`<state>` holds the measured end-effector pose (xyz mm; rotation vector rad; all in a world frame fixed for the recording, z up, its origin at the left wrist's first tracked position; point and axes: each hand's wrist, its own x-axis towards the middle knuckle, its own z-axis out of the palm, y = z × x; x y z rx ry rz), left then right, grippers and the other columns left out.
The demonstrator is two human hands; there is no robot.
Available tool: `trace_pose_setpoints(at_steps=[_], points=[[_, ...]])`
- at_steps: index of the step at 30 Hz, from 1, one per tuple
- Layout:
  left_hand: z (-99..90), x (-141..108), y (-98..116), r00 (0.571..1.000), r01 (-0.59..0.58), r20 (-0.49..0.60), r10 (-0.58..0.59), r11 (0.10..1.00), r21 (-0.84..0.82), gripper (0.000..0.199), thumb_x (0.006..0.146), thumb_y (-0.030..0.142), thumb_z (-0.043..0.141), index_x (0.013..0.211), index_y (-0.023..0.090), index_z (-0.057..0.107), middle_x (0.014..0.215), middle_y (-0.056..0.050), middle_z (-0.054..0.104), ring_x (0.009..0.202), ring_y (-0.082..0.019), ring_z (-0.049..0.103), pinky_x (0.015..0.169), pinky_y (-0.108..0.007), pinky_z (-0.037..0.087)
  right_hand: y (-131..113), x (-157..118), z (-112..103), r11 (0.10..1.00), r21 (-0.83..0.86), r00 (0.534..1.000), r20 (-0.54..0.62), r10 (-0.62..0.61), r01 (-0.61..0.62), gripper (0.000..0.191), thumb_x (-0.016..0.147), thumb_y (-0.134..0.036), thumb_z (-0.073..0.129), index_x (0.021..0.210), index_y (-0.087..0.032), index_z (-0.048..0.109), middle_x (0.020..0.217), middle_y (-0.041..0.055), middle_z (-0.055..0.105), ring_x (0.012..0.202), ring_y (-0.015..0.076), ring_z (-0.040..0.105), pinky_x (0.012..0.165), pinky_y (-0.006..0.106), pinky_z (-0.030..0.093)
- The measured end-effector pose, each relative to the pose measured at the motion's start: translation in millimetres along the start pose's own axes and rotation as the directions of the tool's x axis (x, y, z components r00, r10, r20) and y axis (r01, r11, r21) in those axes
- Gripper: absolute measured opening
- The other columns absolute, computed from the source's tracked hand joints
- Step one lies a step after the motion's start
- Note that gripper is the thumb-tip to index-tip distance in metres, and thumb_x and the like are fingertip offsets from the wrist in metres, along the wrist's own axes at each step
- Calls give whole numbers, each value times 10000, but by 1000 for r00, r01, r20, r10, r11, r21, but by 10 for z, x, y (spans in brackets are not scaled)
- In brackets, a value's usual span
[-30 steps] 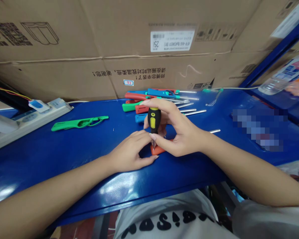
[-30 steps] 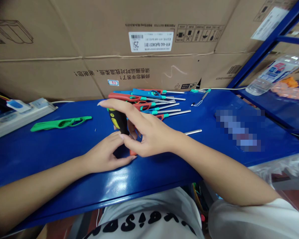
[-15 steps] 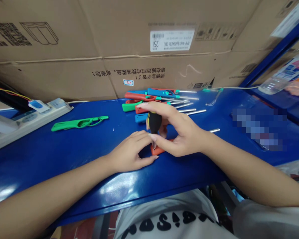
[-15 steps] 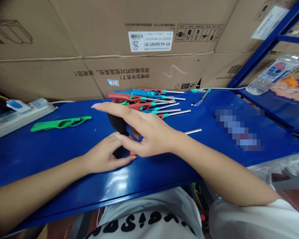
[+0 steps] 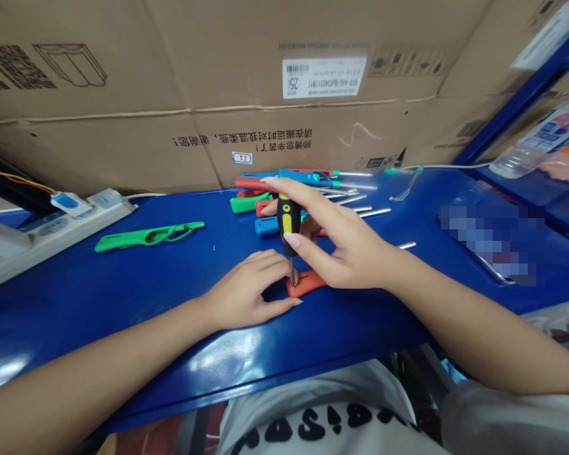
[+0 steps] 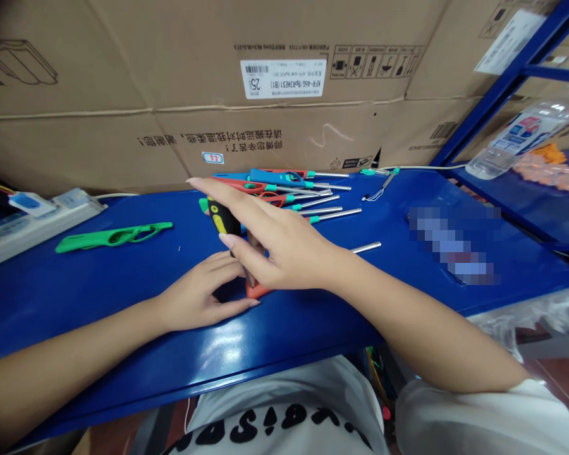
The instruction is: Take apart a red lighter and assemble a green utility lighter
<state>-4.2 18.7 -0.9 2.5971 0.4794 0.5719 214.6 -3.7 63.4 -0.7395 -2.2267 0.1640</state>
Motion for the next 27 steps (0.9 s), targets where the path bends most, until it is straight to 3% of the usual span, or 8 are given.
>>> trace_pose_setpoints(at_steps=[5,11,15,18,22,24,27], points=[[-4,-2,-1,1000,-28,-4,28,1000,-3,181,950,357,672,1020,196,632,1069,-60,708,1016,-231,653,913,-377,485,32,-5,-16,1000,15,996,-85,-21,22,503,922,-380,693,1373,-214,544,1376,70,656,1030,189,717,774,275,619],[-4,-7,-2,999,-41,-7,41,998,36,186,958,366,658,1048,204,645,1127,-74,695,1074,-251,636,942,-390,479,-23,-4,-33,986,168,1000,-7,-3,4,404,1054,-313,438,1441,-207,486,1352,66,661,1088,162,709,860,283,609],[-1,-12,-3,999,-39,-20,40,998,46,221,952,377,663,1085,202,644,1034,-65,708,965,-240,646,867,-376,497,21,-7,-31,989,-44,974,-174,-143,138,382,928,-420,687,1242,-210,628,1163,43,748,989,174,731,864,301,617],[-9,-5,4,999,-47,-20,48,998,44,231,964,374,646,1117,202,644,1078,-79,703,1011,-246,643,893,-381,496,26,-2,-27,959,-157,926,-263,-272,237,316,960,-382,645,1223,-208,636,1100,40,762,977,175,728,868,321,612],[-13,1,7,1000,-27,13,27,999,31,214,962,391,648,1069,206,656,1161,-91,694,1091,-258,636,962,-402,481,-23,16,-22,984,-16,962,-205,-179,180,335,1049,-224,393,1318,-179,587,1158,53,745,1069,158,710,955,347,583],[-9,-2,6,1000,-18,8,18,1000,22,206,959,387,650,1059,206,654,1128,-84,703,1070,-253,643,949,-398,488,-12,11,-16,983,-30,957,-222,-185,183,296,1031,-267,484,1295,-198,599,1103,36,754,970,146,721,912,322,592],[-6,-1,9,1000,-24,-4,24,1000,-1,185,957,365,651,1050,204,643,1041,-64,715,1002,-233,659,907,-372,501,34,-5,-5,952,-178,907,-301,-295,251,289,928,-336,695,1178,-204,639,1002,31,762,861,154,711,823,294,599]])
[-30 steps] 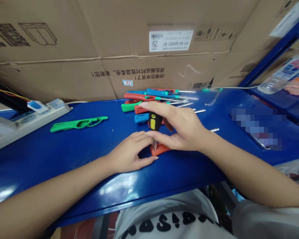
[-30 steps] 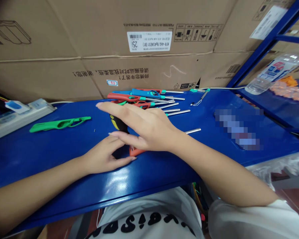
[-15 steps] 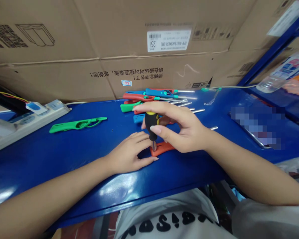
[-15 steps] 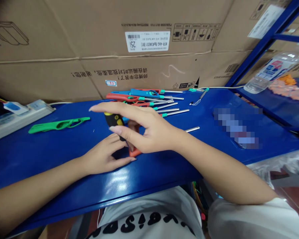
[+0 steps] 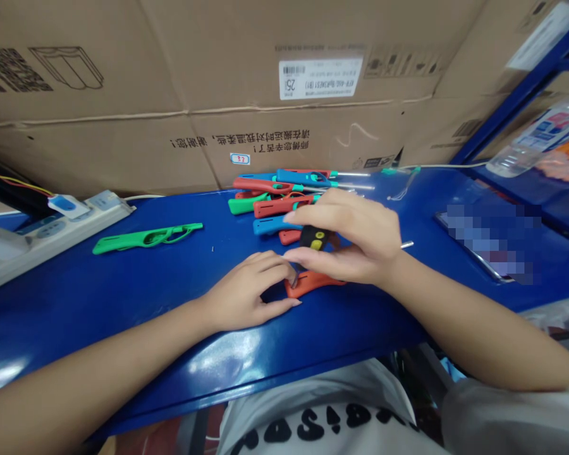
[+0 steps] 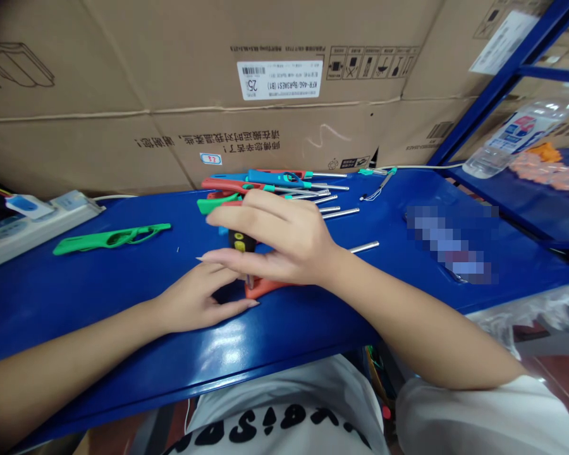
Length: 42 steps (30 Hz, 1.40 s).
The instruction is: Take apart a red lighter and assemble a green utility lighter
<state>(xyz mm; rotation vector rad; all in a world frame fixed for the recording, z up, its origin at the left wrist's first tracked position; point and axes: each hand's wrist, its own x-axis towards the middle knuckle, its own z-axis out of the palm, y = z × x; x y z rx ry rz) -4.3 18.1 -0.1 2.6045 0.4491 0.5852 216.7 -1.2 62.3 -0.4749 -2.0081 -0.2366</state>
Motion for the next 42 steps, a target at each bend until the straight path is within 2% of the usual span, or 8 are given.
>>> trace_pose_setpoints(at_steps=[5,8,13,17,24,30,35,42], points=[[-5,15,6,1000,3,7,-3,1000,3,185,952,368,657,1037,204,651,1078,-72,700,1033,-242,645,941,-384,489,-39,16,52,973,158,974,177,139,-167,358,1055,-267,401,1387,-180,499,1346,86,655,1199,181,650,1004,375,565],[-3,10,1,1000,14,17,-14,1000,0,192,949,370,663,1040,201,649,1088,-72,697,1045,-244,639,955,-391,484,-39,2,80,945,189,950,219,224,-267,392,1055,-294,406,1425,-178,463,1401,102,614,1173,181,668,988,378,578],[5,-5,-7,1000,5,-9,-5,1000,12,194,947,368,660,1047,202,653,1080,-74,708,1009,-240,649,913,-380,504,35,-55,51,1000,-3,999,38,25,-25,387,930,-376,686,1273,-227,589,1110,26,749,1017,174,725,909,309,597],[10,0,-10,1000,2,-2,-2,1000,9,204,949,374,659,1064,205,667,1102,-82,702,1052,-250,641,960,-399,495,-25,-12,44,965,181,965,215,148,-188,415,1059,-258,358,1463,-198,435,1377,72,642,1200,158,663,1009,350,564],[4,-4,-11,999,-21,-23,22,999,44,222,944,359,666,1084,187,648,1015,-69,705,948,-241,645,859,-379,508,20,-82,55,1000,-24,999,45,1,0,491,950,-412,651,1386,-233,510,1158,36,748,934,162,740,798,275,612],[18,-9,-25,1000,-23,-18,24,998,51,230,945,371,663,1084,188,642,1150,-103,693,1082,-276,640,944,-418,502,-70,-61,108,970,161,964,220,147,-184,463,1051,-239,379,1506,-161,345,1459,121,575,1178,153,665,946,305,586],[22,-13,-24,1000,14,0,-14,999,44,290,938,381,672,1163,199,645,1071,-87,699,1001,-266,646,898,-422,522,-26,-98,122,1000,16,1000,12,-1,0,343,936,-337,679,1223,-178,582,977,24,755,862,142,726,783,254,601],[19,-18,-27,1000,-16,-20,18,998,63,287,943,369,669,1157,178,647,1154,-105,698,1084,-284,640,960,-435,505,-78,-36,83,974,177,979,169,112,-142,356,1037,-230,478,1370,-108,506,1338,106,673,1225,143,652,1028,282,545]])
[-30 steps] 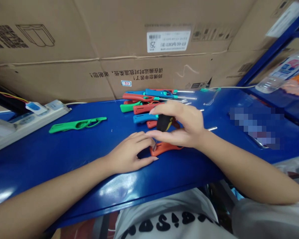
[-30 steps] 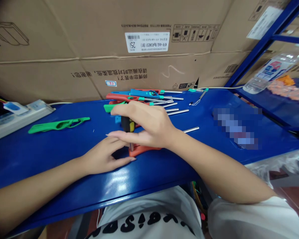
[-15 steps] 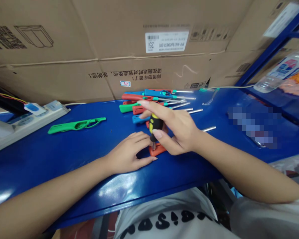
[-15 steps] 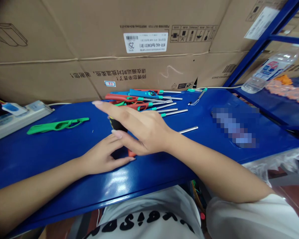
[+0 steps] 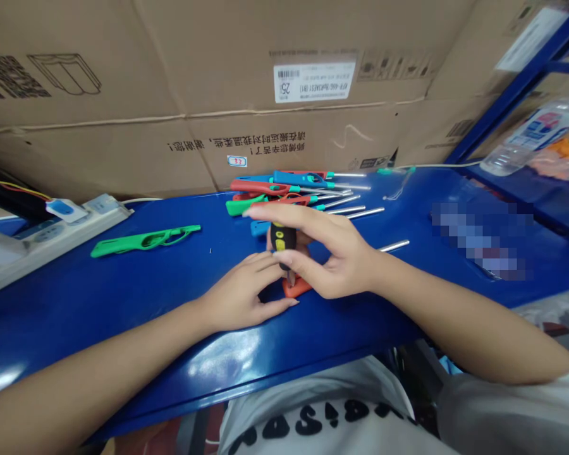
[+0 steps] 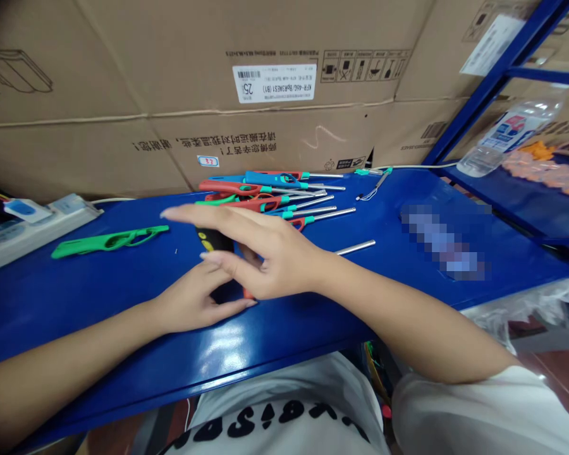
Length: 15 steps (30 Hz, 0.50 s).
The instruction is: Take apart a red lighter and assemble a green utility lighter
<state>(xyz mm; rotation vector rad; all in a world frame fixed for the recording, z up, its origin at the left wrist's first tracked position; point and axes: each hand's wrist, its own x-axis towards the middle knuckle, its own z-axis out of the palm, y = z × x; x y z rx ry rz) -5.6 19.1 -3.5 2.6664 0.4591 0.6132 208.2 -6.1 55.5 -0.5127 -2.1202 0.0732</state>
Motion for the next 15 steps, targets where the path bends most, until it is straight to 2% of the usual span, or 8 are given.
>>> trace_pose_setpoints(at_steps=[2,4,6,8,9,11,13,15], points=[[-5,4,3,1000,17,5,-17,1000,0,270,938,378,674,1135,194,659,1057,-83,712,1002,-271,652,920,-427,516,24,-15,-1,994,-93,995,-77,-59,52,343,973,-312,639,1270,-148,588,1199,59,745,1085,135,716,949,244,576],[-10,11,9,1000,20,3,-20,1000,-3,255,937,382,677,1117,202,663,991,-66,709,938,-254,652,882,-409,521,45,-24,-5,981,-167,987,-107,-118,100,375,942,-354,687,1259,-171,602,1110,28,773,979,122,742,879,223,591],[-13,19,14,1000,14,2,-14,1000,-10,256,941,379,671,1121,198,657,1034,-73,707,972,-255,652,893,-404,519,37,-10,-12,989,-122,992,-78,-99,89,357,1027,-325,538,1341,-156,553,1184,51,752,1055,124,729,894,236,588],[-10,21,14,1000,8,7,-8,1000,-18,263,943,374,668,1132,192,648,1153,-92,697,1083,-273,641,954,-419,503,6,18,-25,1000,-9,1000,-21,-21,21,375,1078,-239,347,1407,-134,494,1303,81,699,1180,122,683,956,265,574],[-8,20,13,1000,9,12,-8,1000,-23,264,943,371,669,1133,190,644,1198,-97,688,1123,-280,632,974,-424,496,-9,30,-32,1000,28,1000,3,10,-10,382,1078,-211,315,1406,-124,491,1331,88,683,1207,120,669,979,273,565],[-5,15,9,1000,18,20,-17,999,-29,258,942,375,667,1116,186,644,1180,-95,696,1109,-280,638,964,-428,501,-20,36,-45,1000,3,1000,-2,7,-7,323,1060,-241,419,1332,-130,552,1270,74,716,1131,119,701,956,259,572],[-5,12,8,999,29,20,-29,999,-25,258,944,393,660,1090,181,649,1072,-84,715,1008,-269,659,908,-423,520,-8,22,-51,993,-108,998,-53,-45,39,277,1006,-303,569,1235,-154,611,1140,50,763,1000,127,738,874,243,590],[-10,15,11,999,33,19,-32,999,-25,263,948,403,653,1084,178,651,1038,-83,716,970,-261,662,890,-420,526,5,6,-45,983,-168,995,-65,-82,70,287,1005,-315,561,1244,-163,607,1089,47,771,986,139,742,843,247,595]])
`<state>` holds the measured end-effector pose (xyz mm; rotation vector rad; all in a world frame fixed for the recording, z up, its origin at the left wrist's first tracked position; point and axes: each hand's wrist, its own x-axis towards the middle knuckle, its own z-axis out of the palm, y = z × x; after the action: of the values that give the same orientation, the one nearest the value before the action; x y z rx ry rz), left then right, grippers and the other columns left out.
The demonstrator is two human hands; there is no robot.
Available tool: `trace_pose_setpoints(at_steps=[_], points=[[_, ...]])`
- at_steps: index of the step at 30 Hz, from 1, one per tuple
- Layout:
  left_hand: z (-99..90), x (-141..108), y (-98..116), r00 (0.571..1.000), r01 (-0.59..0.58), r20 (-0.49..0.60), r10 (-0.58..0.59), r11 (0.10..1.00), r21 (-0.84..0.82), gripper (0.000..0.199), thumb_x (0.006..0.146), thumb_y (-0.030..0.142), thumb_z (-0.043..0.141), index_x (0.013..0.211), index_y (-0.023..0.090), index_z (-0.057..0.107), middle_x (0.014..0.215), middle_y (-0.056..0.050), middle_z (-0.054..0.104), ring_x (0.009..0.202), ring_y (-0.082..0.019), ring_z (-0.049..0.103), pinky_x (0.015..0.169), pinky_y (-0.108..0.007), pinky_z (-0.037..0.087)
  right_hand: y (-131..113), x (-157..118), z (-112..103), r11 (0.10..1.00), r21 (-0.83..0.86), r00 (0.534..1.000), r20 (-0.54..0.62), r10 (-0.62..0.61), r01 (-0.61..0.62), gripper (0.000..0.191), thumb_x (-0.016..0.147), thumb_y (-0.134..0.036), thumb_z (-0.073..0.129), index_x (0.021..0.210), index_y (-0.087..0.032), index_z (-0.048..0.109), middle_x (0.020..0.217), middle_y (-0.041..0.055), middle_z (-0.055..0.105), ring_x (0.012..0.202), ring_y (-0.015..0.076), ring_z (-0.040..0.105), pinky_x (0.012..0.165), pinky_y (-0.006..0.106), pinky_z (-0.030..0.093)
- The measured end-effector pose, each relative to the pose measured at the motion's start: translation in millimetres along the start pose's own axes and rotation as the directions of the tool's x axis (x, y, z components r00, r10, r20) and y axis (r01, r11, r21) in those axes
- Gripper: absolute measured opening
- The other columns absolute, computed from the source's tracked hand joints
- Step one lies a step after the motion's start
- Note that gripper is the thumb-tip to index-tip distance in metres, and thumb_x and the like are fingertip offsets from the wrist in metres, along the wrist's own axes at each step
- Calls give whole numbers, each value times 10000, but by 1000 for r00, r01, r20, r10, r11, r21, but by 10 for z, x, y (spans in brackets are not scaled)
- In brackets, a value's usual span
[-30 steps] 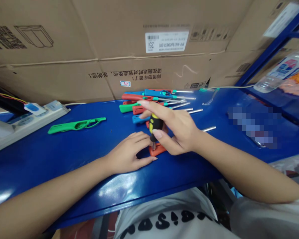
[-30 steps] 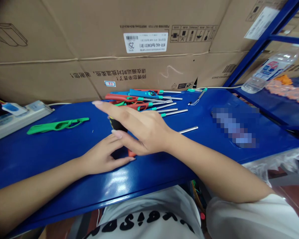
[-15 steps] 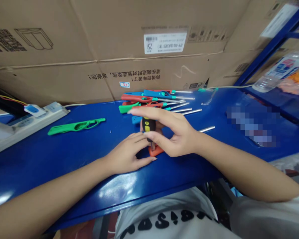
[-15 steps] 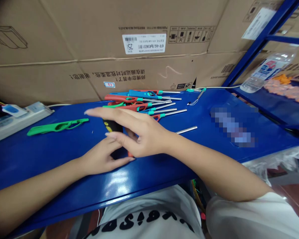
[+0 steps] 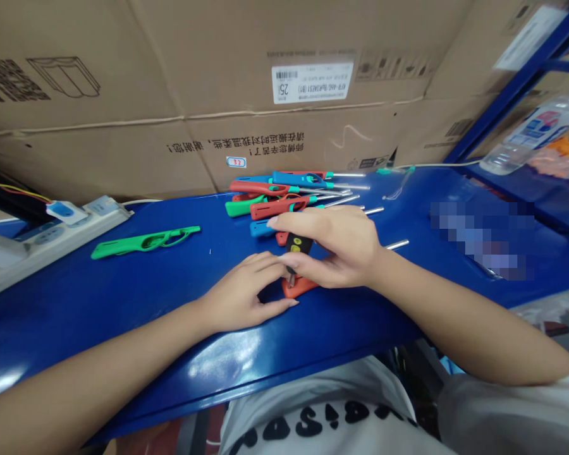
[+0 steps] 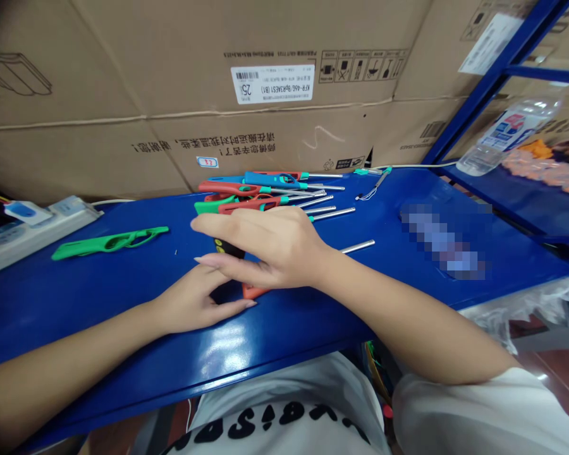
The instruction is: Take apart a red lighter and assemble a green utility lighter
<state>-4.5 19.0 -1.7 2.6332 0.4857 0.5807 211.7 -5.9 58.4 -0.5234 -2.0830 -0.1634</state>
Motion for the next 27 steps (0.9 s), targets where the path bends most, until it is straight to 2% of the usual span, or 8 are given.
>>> trace_pose_setpoints(at_steps=[4,6,10,15,17,21,25,27], points=[[-6,12,4,1000,-18,-9,18,1000,-8,277,945,378,668,1141,185,640,1216,-106,688,1131,-277,636,987,-424,502,-18,14,25,981,163,992,86,87,-101,374,1056,-188,339,1384,-98,497,1312,114,682,1203,133,665,1002,284,556],[-1,10,1,1000,-22,-14,22,1000,-4,276,940,367,674,1149,191,635,1223,-99,689,1150,-278,635,1010,-430,492,-19,23,29,976,176,990,79,115,-127,327,1046,-227,436,1334,-111,537,1308,107,687,1170,131,682,1013,277,554],[8,-1,-4,1000,-11,-10,11,1000,-1,256,941,393,663,1089,187,638,1042,-73,720,980,-259,671,909,-416,524,21,-6,32,1000,15,999,-44,28,-27,293,950,-328,665,1188,-163,619,1103,42,774,994,136,744,897,237,596],[9,1,-3,1000,-12,-7,12,1000,6,253,943,397,661,1086,189,644,1124,-95,702,1049,-268,652,937,-418,515,6,-33,82,988,139,998,29,63,-67,377,1046,-207,374,1404,-136,470,1380,104,645,1202,145,668,990,306,572],[10,0,-6,1000,-11,-11,11,1000,1,249,942,396,660,1085,193,646,1146,-99,699,1071,-275,649,960,-432,509,1,-37,97,986,141,996,-8,90,-87,323,1036,-240,454,1340,-155,521,1308,81,683,1164,143,682,1004,306,566],[8,5,-6,1000,0,-2,0,1000,2,278,947,411,651,1121,194,656,1003,-80,711,942,-263,662,886,-429,529,29,-48,76,999,40,994,-106,3,1,309,928,-335,699,1173,-168,612,983,14,764,897,120,735,838,221,592],[3,18,4,1000,-4,0,4,1000,-17,273,942,387,664,1129,188,656,1118,-96,701,1064,-274,647,962,-429,511,6,-12,33,983,182,999,42,34,-41,382,1060,-215,353,1407,-124,484,1311,100,683,1199,138,667,1000,292,556],[2,18,8,1000,-6,-1,6,1000,-25,269,938,371,669,1137,191,653,1177,-100,691,1112,-279,637,989,-434,503,-15,12,21,968,236,996,64,67,-80,369,1058,-190,353,1384,-104,504,1306,106,682,1217,129,652,1046,293,531]])
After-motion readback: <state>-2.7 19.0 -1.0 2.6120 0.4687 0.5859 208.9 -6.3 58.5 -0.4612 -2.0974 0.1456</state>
